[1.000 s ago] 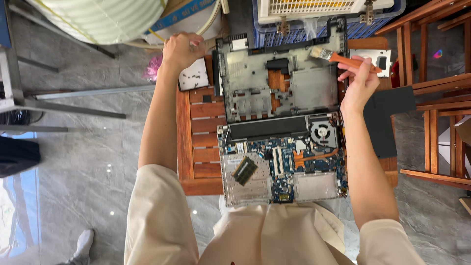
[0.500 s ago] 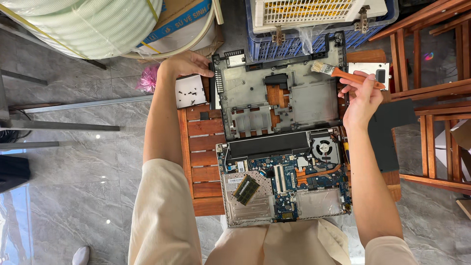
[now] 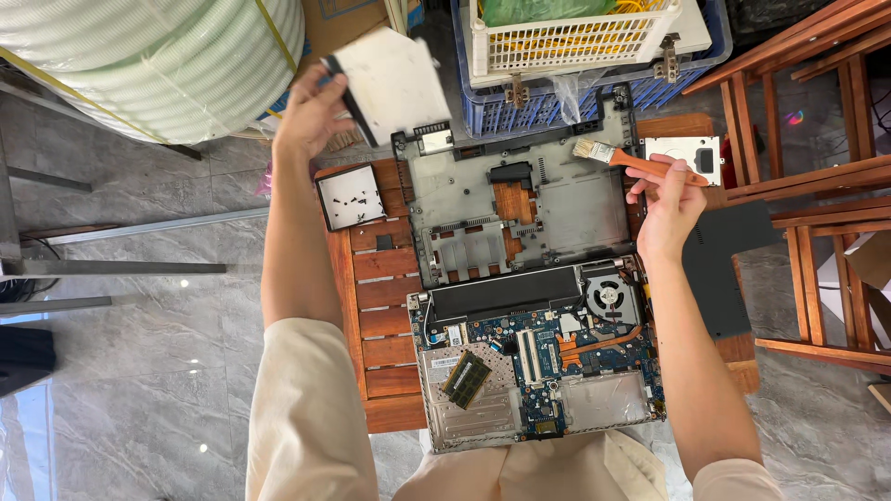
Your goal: The person cleans the internal chassis and components of a laptop using a brush, wipes the surface of a CD drive with the brush, and then inserts two RAM sticks into their slots on the motherboard before using a screwdriver on a internal screw.
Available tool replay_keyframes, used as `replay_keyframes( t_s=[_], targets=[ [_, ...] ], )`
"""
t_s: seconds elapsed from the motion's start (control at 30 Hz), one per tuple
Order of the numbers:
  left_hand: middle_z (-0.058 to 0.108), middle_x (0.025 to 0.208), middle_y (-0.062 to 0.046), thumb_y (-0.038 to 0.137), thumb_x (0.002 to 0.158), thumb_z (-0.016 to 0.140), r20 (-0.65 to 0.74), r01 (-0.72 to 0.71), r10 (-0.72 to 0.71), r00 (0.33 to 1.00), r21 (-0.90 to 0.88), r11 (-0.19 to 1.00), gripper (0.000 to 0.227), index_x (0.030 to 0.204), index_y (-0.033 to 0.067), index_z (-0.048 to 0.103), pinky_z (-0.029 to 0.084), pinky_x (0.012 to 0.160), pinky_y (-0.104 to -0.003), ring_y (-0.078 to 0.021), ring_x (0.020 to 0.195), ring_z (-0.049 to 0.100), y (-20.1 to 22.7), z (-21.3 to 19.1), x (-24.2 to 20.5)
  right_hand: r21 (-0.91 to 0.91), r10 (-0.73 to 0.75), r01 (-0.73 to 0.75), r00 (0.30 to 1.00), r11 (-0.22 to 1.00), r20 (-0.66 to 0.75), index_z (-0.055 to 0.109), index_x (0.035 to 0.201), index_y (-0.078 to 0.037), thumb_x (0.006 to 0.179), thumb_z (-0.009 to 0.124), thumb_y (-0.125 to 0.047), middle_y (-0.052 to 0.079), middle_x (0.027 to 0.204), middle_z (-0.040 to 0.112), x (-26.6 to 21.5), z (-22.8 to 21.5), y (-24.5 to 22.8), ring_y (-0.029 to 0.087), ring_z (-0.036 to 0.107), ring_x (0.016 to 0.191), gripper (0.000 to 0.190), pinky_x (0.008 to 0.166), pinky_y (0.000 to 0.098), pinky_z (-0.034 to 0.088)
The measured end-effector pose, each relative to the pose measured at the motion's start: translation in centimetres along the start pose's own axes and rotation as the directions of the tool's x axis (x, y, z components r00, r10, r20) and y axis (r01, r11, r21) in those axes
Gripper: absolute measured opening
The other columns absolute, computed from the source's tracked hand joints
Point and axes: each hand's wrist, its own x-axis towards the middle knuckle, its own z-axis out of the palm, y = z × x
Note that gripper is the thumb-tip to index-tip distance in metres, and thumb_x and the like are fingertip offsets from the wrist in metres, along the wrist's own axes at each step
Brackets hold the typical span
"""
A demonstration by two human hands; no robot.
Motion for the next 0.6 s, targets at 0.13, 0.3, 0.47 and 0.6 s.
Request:
replay_keyframes(
  t_s=[0.13,0.3,0.47,0.6],
  targets=[
    [0.068,0.135,-0.015,0.018,0.101,0.058,-0.191,-0.129,0.117,0.975,-0.053,0.990,0.023,0.121,0.0073,0.055,0.073,0.092,-0.048,-0.0300,0.115,0.076,1.7,-1.7,-1.9,0.004,0.005,-0.005,1.000,1.000,0.016,0.069,0.112,-0.001,0.109,0.044,-0.042,0.017,0.094,0.075,-0.4,0.3,0.3,0.014,0.058,0.067,0.048,0.063,0.0292,0.054],
    [0.067,0.106,0.001,0.032,0.104,0.060,-0.238,-0.358,0.316,0.919,-0.162,0.920,0.018,0.113,0.0173,0.060,0.051,0.053,-0.027,-0.0144,0.090,0.067,3.9,-2.9,-7.6,-0.024,-0.044,0.046,0.995,0.999,0.089,0.065,0.116,-0.001,0.110,0.044,-0.040,0.020,0.099,0.075,-1.1,0.3,0.2,0.018,0.067,0.070,0.045,0.078,0.0263,0.057],
    [0.072,0.121,-0.017,0.031,0.097,0.067,-0.278,-0.519,0.438,0.855,-0.413,0.749,0.033,0.117,0.0034,0.066,0.061,0.102,-0.046,-0.0276,0.114,0.071,2.4,0.7,-14.7,-0.019,-0.175,0.177,0.982,0.984,0.078,0.066,0.120,0.000,0.115,0.043,-0.038,0.023,0.101,0.074,-1.4,-1.0,0.9,0.023,0.071,0.070,0.044,0.082,0.0339,0.058],
    [0.069,0.125,-0.017,0.054,0.092,0.069,-0.349,-0.301,0.093,0.932,-0.608,0.734,0.055,0.127,0.0124,0.064,0.060,0.098,-0.056,-0.0348,0.113,0.070,-1.5,7.0,-20.8,0.113,-0.223,0.222,0.975,0.968,-0.009,0.062,0.122,0.001,0.116,0.040,-0.037,0.034,0.102,0.071,-3.4,-1.5,-1.3,0.029,0.073,0.071,0.045,0.074,0.0330,0.062]
  ],
)
